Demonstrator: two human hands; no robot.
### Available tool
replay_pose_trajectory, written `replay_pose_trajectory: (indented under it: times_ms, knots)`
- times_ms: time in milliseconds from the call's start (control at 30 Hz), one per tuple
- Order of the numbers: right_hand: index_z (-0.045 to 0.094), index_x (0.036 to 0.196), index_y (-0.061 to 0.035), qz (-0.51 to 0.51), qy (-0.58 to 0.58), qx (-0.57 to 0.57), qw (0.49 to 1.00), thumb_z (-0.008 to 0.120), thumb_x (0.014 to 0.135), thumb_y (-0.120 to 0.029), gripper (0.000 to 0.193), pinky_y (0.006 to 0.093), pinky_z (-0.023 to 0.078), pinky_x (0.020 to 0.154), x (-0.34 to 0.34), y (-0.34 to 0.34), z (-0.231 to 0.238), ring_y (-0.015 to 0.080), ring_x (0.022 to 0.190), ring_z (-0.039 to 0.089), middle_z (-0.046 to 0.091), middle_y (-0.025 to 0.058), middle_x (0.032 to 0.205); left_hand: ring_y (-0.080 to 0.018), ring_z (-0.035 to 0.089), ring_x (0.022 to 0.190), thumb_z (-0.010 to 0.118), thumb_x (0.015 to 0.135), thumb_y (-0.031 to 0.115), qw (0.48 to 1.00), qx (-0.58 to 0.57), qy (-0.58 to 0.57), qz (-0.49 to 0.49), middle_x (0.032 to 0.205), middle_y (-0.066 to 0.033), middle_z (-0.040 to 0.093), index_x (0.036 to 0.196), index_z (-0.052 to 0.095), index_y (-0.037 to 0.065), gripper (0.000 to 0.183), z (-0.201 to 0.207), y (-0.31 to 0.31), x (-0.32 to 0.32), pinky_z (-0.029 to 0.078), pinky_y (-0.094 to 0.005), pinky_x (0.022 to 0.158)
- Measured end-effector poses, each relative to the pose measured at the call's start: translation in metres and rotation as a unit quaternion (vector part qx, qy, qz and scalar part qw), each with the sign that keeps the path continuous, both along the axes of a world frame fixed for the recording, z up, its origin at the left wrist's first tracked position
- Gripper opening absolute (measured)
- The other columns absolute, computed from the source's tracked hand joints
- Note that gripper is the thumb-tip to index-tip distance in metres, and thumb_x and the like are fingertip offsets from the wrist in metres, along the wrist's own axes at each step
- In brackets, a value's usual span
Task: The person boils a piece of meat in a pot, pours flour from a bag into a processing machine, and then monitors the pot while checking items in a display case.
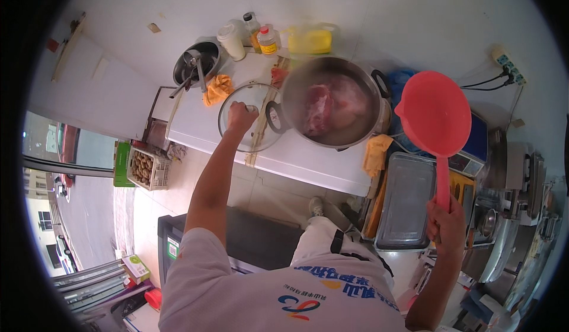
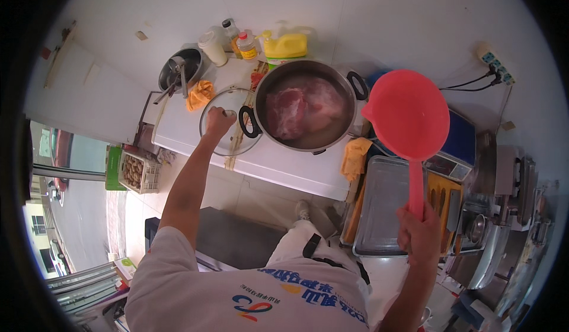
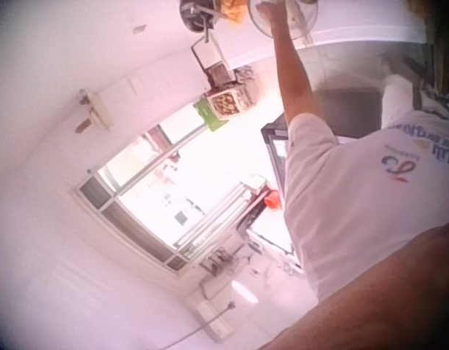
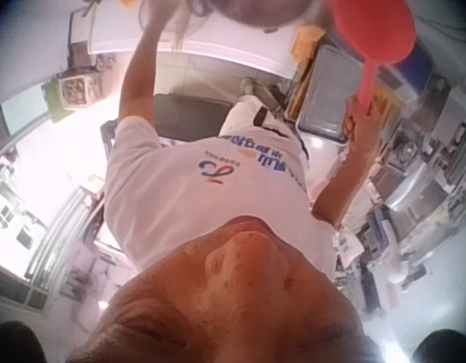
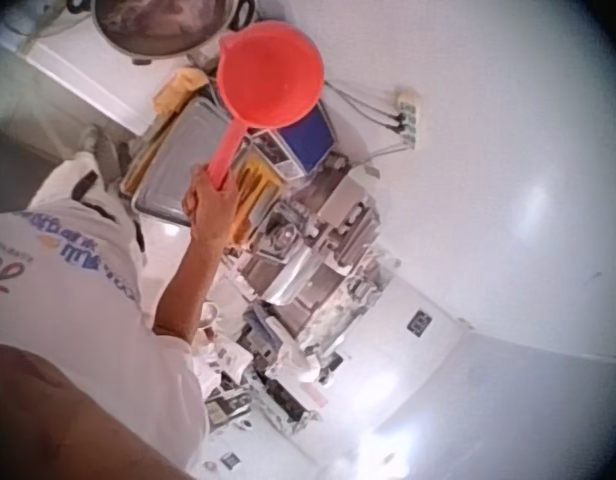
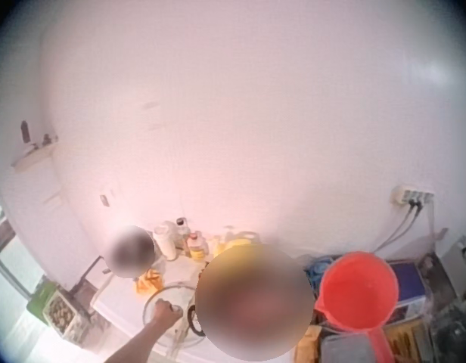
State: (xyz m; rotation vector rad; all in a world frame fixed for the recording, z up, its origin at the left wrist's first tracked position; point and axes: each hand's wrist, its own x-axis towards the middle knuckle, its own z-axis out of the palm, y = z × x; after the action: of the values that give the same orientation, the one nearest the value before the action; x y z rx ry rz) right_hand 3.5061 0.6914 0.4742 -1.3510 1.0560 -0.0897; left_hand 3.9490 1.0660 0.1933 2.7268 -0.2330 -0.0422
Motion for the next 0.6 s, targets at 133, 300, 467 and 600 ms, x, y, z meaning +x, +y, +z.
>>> replay_pose_trajectory:
  times_ms: [133,300,467,600]
  knots:
    - [0.060,0.097,-0.0060,-0.020,-0.004,0.011,1.000,0.070,0.091,-0.008,0.011,0.0237,0.030,0.038,-0.014,-0.005,-0.001,0.0062,0.042,0.041,0.047,-0.0030,0.060,-0.0438,0.070,0.082,0.077,0.071,0.027,1.000,-0.003,0.017,-0.016,0.087,-0.0309,0.069,0.079,0.072,-0.008,0.036,0.022,0.009,-0.019,0.058,-0.0464,0.079]
    - [0.058,0.096,-0.0068,-0.023,-0.009,0.020,0.999,0.068,0.091,-0.008,0.011,0.0237,0.031,0.037,-0.032,-0.015,-0.012,0.0056,0.042,0.041,0.047,-0.0029,0.063,-0.0437,0.067,0.064,0.076,0.070,0.026,0.999,0.020,0.014,-0.040,0.066,-0.0286,0.064,0.066,0.068,-0.007,0.034,0.039,0.053,-0.066,0.054,-0.0467,0.061]
    - [0.058,0.094,-0.0075,-0.056,-0.027,0.036,0.997,0.071,0.090,-0.008,0.014,0.0239,0.028,0.036,-0.063,-0.028,-0.018,0.0054,0.041,0.039,0.045,-0.0032,0.060,-0.0393,0.061,0.059,0.079,0.065,0.025,0.998,0.048,0.027,-0.036,0.065,-0.0254,0.062,0.066,0.067,-0.006,0.034,0.121,0.085,-0.157,0.050,-0.0475,0.060]
    - [0.056,0.094,-0.0076,-0.083,-0.019,0.053,0.995,0.071,0.089,-0.009,0.016,0.0239,0.027,0.037,-0.083,-0.031,-0.025,0.0056,0.041,0.039,0.045,-0.0031,0.060,-0.0300,0.060,0.062,0.082,0.064,0.019,1.000,-0.006,-0.021,-0.015,0.068,-0.0161,0.062,0.070,0.067,-0.006,0.030,0.192,0.072,-0.214,0.049,-0.0421,0.064]
